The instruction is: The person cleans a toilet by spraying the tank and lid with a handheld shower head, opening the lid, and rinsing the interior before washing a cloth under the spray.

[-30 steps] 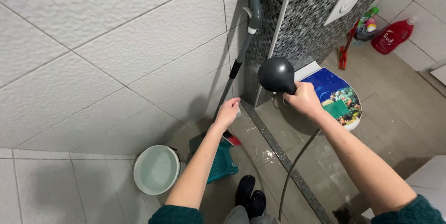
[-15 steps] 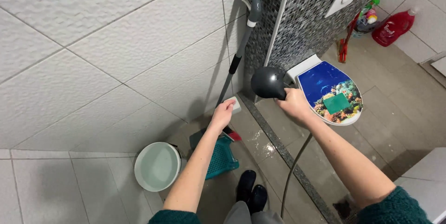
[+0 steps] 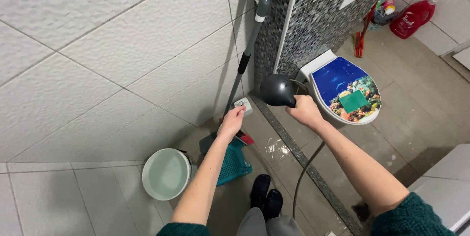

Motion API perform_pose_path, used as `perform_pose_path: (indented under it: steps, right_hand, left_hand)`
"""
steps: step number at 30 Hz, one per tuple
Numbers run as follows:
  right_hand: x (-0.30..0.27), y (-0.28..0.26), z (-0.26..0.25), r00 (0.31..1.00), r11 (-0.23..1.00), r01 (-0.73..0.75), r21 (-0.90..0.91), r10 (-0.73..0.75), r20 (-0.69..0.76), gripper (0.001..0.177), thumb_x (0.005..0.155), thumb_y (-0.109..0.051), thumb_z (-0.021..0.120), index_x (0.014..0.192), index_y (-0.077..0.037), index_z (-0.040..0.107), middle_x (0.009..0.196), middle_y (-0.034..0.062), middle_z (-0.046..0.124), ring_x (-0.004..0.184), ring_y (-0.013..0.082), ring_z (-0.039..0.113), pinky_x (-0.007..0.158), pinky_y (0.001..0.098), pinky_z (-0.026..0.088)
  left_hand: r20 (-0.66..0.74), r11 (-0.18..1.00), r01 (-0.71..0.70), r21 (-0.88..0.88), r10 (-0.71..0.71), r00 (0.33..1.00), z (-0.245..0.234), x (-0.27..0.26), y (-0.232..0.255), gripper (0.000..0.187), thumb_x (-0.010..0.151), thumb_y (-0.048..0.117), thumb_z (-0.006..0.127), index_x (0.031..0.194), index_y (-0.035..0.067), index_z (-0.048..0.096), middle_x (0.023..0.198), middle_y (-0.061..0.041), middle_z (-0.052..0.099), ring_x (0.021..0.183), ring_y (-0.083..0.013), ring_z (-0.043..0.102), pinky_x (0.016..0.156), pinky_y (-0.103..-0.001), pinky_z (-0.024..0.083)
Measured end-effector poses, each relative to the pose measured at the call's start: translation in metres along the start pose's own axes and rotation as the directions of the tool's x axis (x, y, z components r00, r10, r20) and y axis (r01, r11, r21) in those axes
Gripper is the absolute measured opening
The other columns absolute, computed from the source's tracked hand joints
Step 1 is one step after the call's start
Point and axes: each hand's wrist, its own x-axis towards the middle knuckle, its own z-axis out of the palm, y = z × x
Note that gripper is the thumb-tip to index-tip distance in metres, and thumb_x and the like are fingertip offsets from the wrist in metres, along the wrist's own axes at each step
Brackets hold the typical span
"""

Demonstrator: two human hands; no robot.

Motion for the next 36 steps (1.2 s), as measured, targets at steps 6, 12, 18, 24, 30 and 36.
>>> perform_pose_path:
  steps: [6,12,18,24,30,36]
  right_hand:
    - [0.006,0.004,0.005,1.0,1.0,0.004,0.027,-0.004,0.005,0.019,0.074,-0.019,0.072,0.082,-0.003,0.075,0.072,0.0209,0.072,0.078,0.0399,0.074,0.067,0.046,0.054]
    - [-0.004,-0.007,-0.012,1.0,0.999,-0.011,-0.042,0.011,-0.008,0.021,0.076,-0.021,0.073,0.086,-0.003,0.076,0.075,0.02,0.074,0.08,0.0392,0.075,0.068,0.0455,0.055]
    - [-0.003,0.024,-0.026,0.988,0.99,-0.092,0.111,0.104,-0.11,0.026,0.073,-0.027,0.073,0.083,-0.003,0.075,0.075,0.0206,0.072,0.085,0.0393,0.073,0.073,0.0451,0.053]
    - [0.015,0.106,-0.032,0.962,0.959,-0.17,0.226,0.211,-0.173,0.022,0.07,-0.031,0.076,0.08,-0.012,0.074,0.07,0.0116,0.07,0.078,0.0316,0.072,0.072,0.0442,0.053]
    - [-0.003,0.13,-0.041,0.937,0.958,-0.11,0.266,0.189,-0.293,0.025,0.072,-0.019,0.076,0.079,0.004,0.071,0.07,0.0237,0.066,0.077,0.0377,0.068,0.071,0.0439,0.051]
    - [-0.012,0.153,-0.04,0.932,0.952,-0.111,0.284,0.199,-0.303,0.021,0.069,-0.018,0.075,0.077,0.001,0.071,0.066,0.0202,0.064,0.073,0.0316,0.066,0.066,0.0404,0.05]
  left_hand:
    - [0.001,1.0,-0.01,-0.013,0.01,1.0,0.008,0.009,-0.006,0.042,0.108,0.022,0.045,0.142,0.011,0.064,0.143,-0.013,0.064,0.14,-0.0336,0.053,0.117,-0.048,0.04]
    - [0.015,0.999,0.02,-0.039,-0.019,1.0,0.002,-0.002,0.009,0.043,0.108,0.023,0.044,0.145,0.01,0.062,0.145,-0.012,0.063,0.14,-0.0322,0.053,0.116,-0.047,0.042]
    - [0.018,1.0,0.003,-0.021,-0.002,1.0,0.007,0.012,0.004,0.042,0.108,0.024,0.045,0.143,0.011,0.063,0.143,-0.012,0.064,0.139,-0.0318,0.053,0.115,-0.046,0.044]
    - [0.036,0.999,-0.022,-0.031,0.023,0.999,0.021,0.023,-0.003,0.041,0.108,0.023,0.046,0.143,0.011,0.064,0.142,-0.012,0.065,0.138,-0.0313,0.054,0.114,-0.047,0.044]
    - [0.079,1.0,-0.028,-0.005,0.028,0.996,0.034,0.031,0.004,0.042,0.109,0.024,0.044,0.144,0.011,0.062,0.143,-0.01,0.064,0.139,-0.0297,0.053,0.115,-0.046,0.043]
    - [0.117,0.995,-0.081,0.051,0.075,0.99,0.044,0.034,0.009,0.042,0.109,0.025,0.044,0.143,0.011,0.063,0.142,-0.008,0.065,0.14,-0.03,0.052,0.116,-0.046,0.043]
